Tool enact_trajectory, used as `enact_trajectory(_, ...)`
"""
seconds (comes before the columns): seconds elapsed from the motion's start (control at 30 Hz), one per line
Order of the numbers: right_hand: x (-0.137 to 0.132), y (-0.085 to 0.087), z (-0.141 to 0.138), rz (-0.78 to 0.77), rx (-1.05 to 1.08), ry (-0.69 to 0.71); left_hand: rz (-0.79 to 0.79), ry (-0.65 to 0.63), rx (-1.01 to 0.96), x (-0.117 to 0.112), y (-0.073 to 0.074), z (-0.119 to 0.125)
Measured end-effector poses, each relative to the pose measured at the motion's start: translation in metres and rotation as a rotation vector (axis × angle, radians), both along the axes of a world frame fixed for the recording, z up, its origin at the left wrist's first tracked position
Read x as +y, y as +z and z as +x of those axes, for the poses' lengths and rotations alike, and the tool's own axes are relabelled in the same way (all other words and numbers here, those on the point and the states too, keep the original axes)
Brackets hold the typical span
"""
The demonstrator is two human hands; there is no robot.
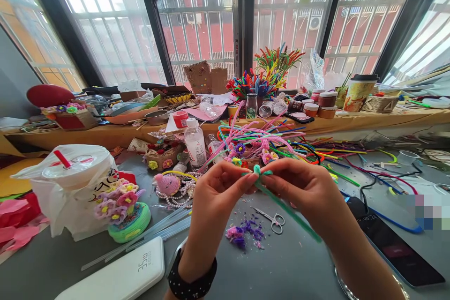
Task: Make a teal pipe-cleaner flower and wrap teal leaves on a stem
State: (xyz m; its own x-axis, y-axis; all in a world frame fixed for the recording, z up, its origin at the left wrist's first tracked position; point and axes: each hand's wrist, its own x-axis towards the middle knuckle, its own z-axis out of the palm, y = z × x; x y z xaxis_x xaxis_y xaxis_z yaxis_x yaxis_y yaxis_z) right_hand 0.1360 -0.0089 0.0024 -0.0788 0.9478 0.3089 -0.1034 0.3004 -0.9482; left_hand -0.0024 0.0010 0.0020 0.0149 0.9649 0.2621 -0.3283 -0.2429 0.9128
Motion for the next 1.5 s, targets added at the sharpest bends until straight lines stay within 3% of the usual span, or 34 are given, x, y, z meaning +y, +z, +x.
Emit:
enact_trajectory(0.13,0.000,-0.002,-0.006,0.048,0.037,-0.082,0.017,0.018,-0.144,0.001,-0.006,0.009)
enact_trajectory(0.33,0.000,-0.005,-0.019,-0.009,0.228,-0.111,0.128,0.064,-0.254,0.002,-0.016,0.016)
enact_trajectory(0.53,0.007,-0.009,-0.012,-0.012,0.148,-0.042,0.171,0.123,-0.173,0.003,-0.017,0.013)
enact_trajectory(0.83,0.005,-0.006,-0.003,0.022,0.007,0.054,0.067,0.111,-0.110,-0.002,-0.005,0.012)
enact_trajectory(1.0,-0.002,0.001,-0.002,0.075,-0.117,-0.008,0.058,0.081,-0.106,-0.002,-0.004,0.011)
enact_trajectory(1.2,-0.002,0.004,0.000,0.013,-0.073,0.006,0.020,0.017,-0.094,-0.002,-0.004,0.010)
enact_trajectory(1.5,0.001,0.007,0.003,-0.109,-0.030,0.070,0.063,0.012,0.117,-0.003,0.002,-0.003)
